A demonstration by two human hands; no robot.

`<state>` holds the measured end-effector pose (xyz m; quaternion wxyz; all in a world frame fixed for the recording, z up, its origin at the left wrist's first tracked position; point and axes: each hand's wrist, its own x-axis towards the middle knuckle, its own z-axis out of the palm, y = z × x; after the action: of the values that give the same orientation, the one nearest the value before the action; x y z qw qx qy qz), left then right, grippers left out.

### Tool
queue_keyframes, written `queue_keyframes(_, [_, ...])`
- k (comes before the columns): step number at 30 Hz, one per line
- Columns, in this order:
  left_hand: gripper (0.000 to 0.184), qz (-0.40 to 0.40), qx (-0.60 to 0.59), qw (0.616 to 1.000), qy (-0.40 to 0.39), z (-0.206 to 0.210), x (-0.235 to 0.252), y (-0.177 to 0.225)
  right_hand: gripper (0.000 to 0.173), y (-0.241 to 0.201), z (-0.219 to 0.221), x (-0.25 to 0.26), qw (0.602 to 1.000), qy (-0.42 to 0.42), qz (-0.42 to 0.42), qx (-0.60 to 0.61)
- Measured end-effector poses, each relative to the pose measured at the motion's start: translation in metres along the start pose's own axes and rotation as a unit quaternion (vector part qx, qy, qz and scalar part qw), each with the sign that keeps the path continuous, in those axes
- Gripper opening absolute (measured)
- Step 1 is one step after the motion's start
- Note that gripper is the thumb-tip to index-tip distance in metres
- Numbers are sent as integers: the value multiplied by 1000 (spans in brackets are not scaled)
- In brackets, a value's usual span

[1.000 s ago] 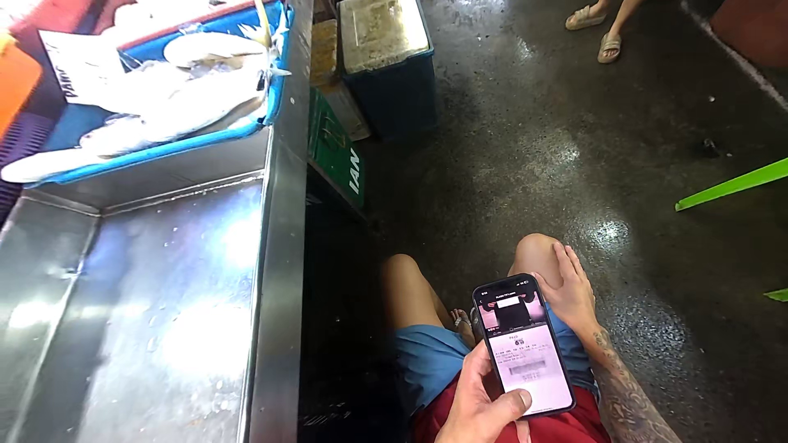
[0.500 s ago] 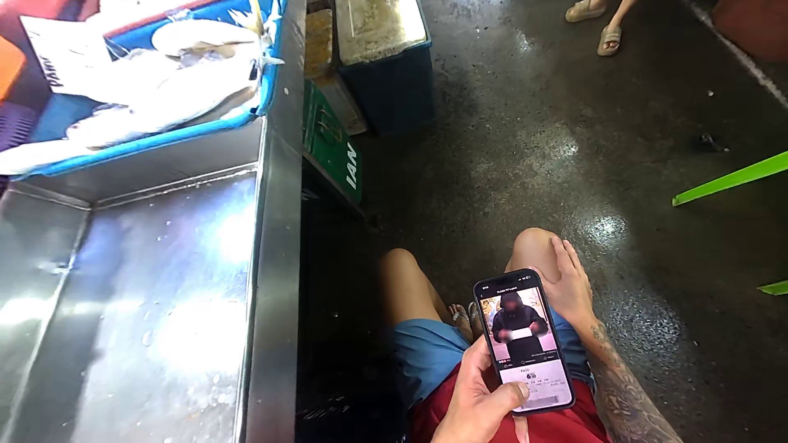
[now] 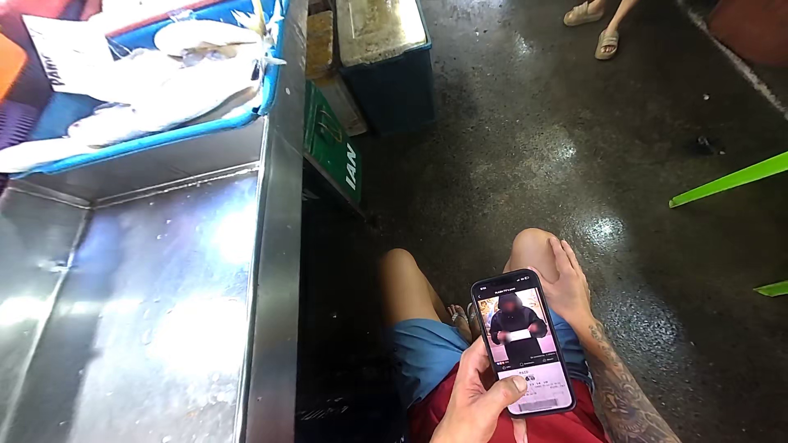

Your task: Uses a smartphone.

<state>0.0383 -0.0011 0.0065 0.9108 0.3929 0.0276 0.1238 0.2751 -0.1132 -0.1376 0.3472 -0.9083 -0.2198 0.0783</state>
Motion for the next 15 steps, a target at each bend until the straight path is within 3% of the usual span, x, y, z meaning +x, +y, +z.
queue_keyframes(5, [41, 4, 6, 1000, -5, 2, 0, 1, 87, -2, -1, -1, 1000, 1, 0, 5])
queue_keyframes(15, [26, 12, 1, 1000, 20, 4, 0, -2, 84, -3, -2, -1, 1000, 1, 2, 3])
